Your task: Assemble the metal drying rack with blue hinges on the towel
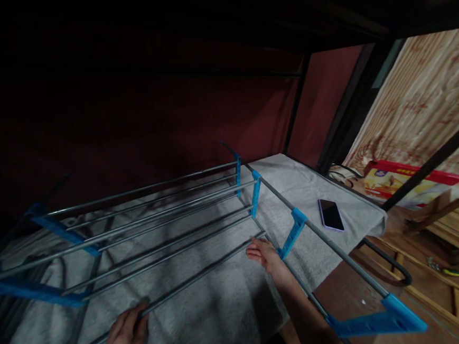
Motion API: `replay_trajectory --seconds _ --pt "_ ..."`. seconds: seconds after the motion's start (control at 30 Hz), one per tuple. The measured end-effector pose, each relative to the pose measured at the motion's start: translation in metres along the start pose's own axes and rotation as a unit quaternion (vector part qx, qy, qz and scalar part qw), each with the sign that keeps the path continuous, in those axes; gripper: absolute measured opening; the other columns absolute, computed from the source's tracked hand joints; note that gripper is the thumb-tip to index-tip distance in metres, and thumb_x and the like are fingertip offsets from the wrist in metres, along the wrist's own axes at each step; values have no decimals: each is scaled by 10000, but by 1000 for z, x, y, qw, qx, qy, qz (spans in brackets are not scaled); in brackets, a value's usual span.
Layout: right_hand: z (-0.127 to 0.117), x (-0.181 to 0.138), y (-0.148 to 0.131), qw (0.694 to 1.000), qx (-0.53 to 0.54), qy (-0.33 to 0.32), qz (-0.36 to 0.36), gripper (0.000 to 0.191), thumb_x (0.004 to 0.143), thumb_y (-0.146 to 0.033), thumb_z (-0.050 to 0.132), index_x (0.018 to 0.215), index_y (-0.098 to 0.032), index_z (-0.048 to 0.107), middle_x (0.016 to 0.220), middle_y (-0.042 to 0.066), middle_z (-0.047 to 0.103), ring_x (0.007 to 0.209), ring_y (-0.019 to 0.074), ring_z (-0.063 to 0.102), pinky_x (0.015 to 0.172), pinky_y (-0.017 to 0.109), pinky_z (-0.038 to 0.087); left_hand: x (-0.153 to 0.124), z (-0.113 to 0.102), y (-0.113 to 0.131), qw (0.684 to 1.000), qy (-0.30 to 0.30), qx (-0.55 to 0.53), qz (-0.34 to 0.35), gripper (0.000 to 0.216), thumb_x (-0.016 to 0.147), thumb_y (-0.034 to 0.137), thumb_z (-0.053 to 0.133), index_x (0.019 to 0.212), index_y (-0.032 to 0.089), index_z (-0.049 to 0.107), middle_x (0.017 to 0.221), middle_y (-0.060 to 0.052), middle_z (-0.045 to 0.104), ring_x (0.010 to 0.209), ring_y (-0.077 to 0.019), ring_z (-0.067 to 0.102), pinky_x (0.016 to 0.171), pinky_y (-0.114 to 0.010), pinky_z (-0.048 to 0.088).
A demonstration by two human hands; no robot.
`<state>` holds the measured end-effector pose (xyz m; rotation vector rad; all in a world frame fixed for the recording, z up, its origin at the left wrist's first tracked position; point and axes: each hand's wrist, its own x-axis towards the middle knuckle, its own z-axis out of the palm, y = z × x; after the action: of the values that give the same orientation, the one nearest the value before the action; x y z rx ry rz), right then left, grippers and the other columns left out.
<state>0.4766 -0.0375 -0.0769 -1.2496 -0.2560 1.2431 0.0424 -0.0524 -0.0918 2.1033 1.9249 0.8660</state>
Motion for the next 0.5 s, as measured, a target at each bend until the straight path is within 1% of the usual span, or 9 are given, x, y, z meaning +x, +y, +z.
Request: replay_trajectory --seconds 0.2,0.27,0.33,0.4,0.43,0.5 --pt "7 -10 -7 1000 -1 11 -8 475 560 -475 1028 792 -230 693 745 33 744 699 221 733 724 366 643 -1 -4 -1 1000 -22 10 -4 410 1020 456 438 1110 246 778 1146 -96 816 1036 -299 789 907 -446 656" --pt "8 -20 -4 1000 7 13 -13 457 575 -471 1006 797 -230 688 774 39 741 736 235 732 751 378 637 -2 -4 -1 1000 -26 10 6 396 1023 449 452 1133 259 782 1168 -83 816 1039 -287 790 903 -433 658" --pt "12 -35 5 999 33 30 -22 439 578 -447 986 813 -241 678 810 34 739 778 240 728 780 377 625 -3 -3 -3 1000 -15 15 21 371 1020 431 467 1128 276 786 1168 -72 818 1047 -275 788 923 -420 658" --pt "23 -57 13 995 74 66 -21 445 541 -402 981 822 -264 664 820 12 735 797 226 718 787 357 609 -4 0 -6 999 7 24 37 352 1015 420 475 1093 285 790 1138 -69 822 1042 -269 787 941 -411 658" --pt "33 -70 14 992 96 79 -8 456 515 -378 982 825 -273 664 819 3 736 801 216 713 783 344 601 -4 2 -7 998 16 29 45 349 1016 423 475 1080 287 790 1126 -68 823 1037 -268 787 943 -407 658" --pt "59 -104 7 993 102 56 30 465 463 -361 988 792 -257 676 791 14 733 757 206 697 716 326 577 -5 6 -10 997 25 40 58 359 1025 439 469 1083 287 789 1121 -69 824 1037 -266 787 944 -402 659"
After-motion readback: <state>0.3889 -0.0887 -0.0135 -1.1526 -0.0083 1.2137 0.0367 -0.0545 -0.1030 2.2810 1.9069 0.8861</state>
